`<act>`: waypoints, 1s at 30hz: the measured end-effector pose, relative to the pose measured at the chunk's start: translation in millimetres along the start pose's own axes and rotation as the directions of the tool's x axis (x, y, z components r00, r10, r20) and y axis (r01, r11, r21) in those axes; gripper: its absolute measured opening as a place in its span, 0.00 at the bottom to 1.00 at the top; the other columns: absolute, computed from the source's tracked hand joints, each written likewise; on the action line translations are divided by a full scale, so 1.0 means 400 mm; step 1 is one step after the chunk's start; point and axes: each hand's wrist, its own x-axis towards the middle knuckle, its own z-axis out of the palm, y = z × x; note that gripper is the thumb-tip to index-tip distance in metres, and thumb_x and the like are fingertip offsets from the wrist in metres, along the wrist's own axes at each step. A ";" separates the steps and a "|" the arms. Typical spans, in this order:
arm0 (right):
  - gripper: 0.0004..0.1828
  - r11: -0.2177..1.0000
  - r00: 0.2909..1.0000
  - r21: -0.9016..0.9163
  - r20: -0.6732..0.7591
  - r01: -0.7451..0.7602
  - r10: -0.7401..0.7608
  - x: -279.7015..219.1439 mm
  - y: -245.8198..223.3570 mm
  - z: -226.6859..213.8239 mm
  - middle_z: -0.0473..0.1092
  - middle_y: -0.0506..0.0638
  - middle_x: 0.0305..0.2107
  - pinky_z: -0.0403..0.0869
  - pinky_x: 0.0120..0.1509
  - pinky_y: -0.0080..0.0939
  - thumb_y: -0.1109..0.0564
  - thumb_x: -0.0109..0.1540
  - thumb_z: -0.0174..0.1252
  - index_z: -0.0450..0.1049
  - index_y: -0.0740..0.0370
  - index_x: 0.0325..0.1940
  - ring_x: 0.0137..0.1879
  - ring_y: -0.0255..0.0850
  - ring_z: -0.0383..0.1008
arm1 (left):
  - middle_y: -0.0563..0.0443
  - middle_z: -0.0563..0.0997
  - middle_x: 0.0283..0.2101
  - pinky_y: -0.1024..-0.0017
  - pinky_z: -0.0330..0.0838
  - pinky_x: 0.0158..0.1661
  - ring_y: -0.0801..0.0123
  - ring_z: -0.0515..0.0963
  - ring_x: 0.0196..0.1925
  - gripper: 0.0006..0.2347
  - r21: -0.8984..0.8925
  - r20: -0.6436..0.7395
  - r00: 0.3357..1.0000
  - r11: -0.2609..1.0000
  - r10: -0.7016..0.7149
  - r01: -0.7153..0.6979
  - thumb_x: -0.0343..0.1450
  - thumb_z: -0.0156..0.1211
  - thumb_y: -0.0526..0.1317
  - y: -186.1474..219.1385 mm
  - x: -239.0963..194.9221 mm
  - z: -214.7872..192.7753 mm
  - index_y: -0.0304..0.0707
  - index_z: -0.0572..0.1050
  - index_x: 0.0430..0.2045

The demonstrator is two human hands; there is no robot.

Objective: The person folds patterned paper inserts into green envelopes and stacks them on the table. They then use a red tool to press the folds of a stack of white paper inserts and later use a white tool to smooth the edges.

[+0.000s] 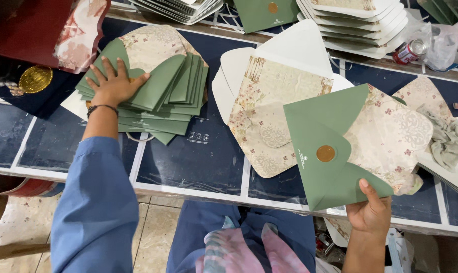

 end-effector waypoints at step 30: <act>0.07 0.999 0.999 -0.050 0.050 -0.002 0.005 -0.004 0.060 -0.015 0.78 0.48 0.45 0.76 0.48 0.45 0.62 0.63 0.63 0.78 0.54 0.44 0.53 0.46 0.79 | 0.26 0.55 0.75 0.29 0.44 0.66 0.38 0.51 0.77 0.22 -0.028 -0.463 0.863 0.970 0.201 -0.241 0.80 0.44 0.49 -0.032 0.165 0.151 0.29 0.68 0.63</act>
